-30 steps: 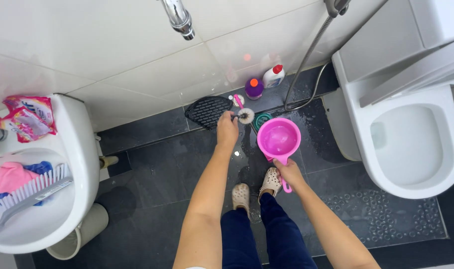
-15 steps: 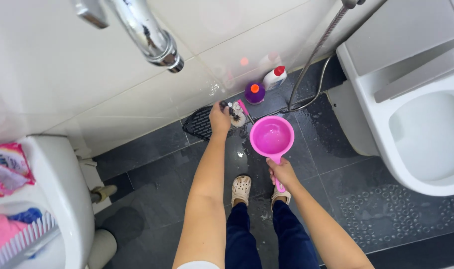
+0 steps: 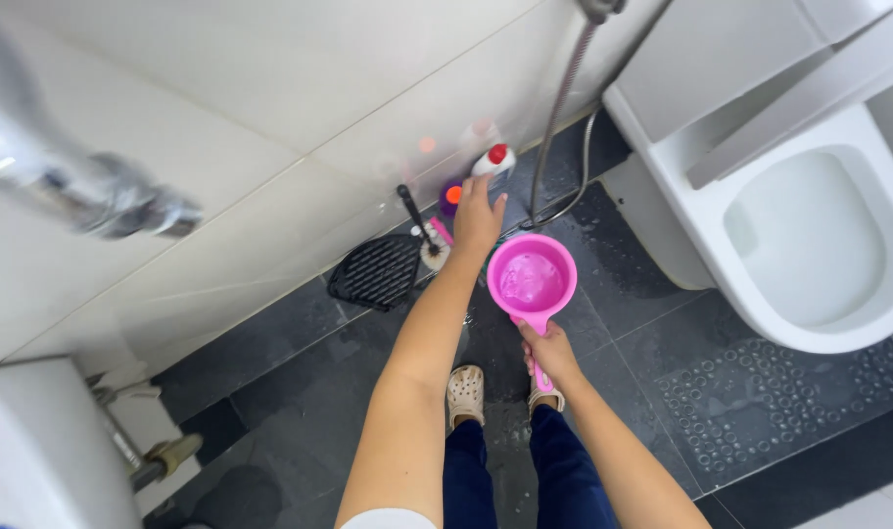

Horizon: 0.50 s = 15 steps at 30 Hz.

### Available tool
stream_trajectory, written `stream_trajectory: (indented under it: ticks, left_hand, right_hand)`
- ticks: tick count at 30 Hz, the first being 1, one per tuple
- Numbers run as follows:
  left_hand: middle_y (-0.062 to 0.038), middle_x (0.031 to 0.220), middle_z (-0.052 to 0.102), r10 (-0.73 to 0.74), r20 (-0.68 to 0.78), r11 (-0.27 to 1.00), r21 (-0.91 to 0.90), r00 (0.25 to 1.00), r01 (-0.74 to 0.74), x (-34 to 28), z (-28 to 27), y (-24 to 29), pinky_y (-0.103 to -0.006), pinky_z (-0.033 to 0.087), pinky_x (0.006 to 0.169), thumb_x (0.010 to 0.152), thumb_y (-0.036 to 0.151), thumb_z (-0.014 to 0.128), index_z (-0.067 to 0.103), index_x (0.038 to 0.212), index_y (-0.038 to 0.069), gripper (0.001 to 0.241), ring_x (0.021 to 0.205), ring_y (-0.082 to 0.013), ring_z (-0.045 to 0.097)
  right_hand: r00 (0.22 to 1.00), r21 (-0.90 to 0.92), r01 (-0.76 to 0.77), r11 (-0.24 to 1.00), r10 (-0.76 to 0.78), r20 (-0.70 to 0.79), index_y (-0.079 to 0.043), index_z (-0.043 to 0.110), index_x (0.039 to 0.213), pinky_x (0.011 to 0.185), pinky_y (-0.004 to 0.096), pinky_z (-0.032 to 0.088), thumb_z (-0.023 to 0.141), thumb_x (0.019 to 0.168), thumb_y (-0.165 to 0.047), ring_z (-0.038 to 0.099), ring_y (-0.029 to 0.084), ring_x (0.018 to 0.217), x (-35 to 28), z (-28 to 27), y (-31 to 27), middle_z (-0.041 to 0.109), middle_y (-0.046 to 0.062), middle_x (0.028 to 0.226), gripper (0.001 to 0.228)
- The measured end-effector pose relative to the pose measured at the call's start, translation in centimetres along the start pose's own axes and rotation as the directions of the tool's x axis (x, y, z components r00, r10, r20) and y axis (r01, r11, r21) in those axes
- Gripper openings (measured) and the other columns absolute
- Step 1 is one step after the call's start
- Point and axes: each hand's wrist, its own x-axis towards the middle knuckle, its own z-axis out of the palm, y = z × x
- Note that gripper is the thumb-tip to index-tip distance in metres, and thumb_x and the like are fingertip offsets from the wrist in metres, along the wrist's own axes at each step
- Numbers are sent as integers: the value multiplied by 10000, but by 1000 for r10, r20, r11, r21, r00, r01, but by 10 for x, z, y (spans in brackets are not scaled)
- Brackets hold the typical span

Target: The person fills a pink scoop with water from a sink, then uses a toilet brush to scrub the inside of a toilet bowl. They pour water from the scoop into the toilet and continue scrubbing the bowl with the brush.

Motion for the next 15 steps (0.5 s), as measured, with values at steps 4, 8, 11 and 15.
stream_trajectory:
  ticks: [4, 8, 11, 15]
  left_hand:
    - [-163, 1449, 504, 115, 142, 954, 260, 983, -149, 55, 33, 6, -481, 533, 927, 782, 187, 798, 494, 1429, 94, 721, 1217, -393, 556]
    - [-98, 1501, 470, -25, 265, 880, 463, 964, -105, 74, 71, -17, -494, 523, 927, 868, 162, 691, 479, 1450, 151, 620, 1229, -342, 559]
    - [-112, 1417, 526, -35, 273, 870, 482, 961, -105, 60, 83, -28, -477, 533, 946, 914, 107, 627, 551, 1353, 130, 446, 1222, -349, 574]
    - [-145, 1294, 592, 14, 305, 906, 398, 952, -141, 36, 66, -23, -460, 542, 956, 953, 45, 579, 592, 1221, 85, 272, 1188, -369, 600]
  right_hand:
    - [999, 42, 42, 998, -42, -13, 0, 521, 983, 322, 309, 389, 676, 962, -262, 469, 150, 343, 11, -39, 13, 529, 47, 576, 305]
    - [998, 63, 39, 997, -36, -43, -4, 526, 982, 321, 308, 393, 673, 950, -238, 476, 140, 346, 13, -70, 19, 538, 37, 579, 278]
    - [997, 60, 42, 997, -38, -69, -5, 521, 973, 320, 316, 404, 667, 947, -227, 482, 147, 346, 21, -84, 25, 544, 41, 578, 267]
    - [992, 76, 43, 996, -34, -123, -10, 527, 970, 331, 313, 410, 684, 951, -226, 490, 141, 363, 18, -88, 26, 548, 55, 574, 268]
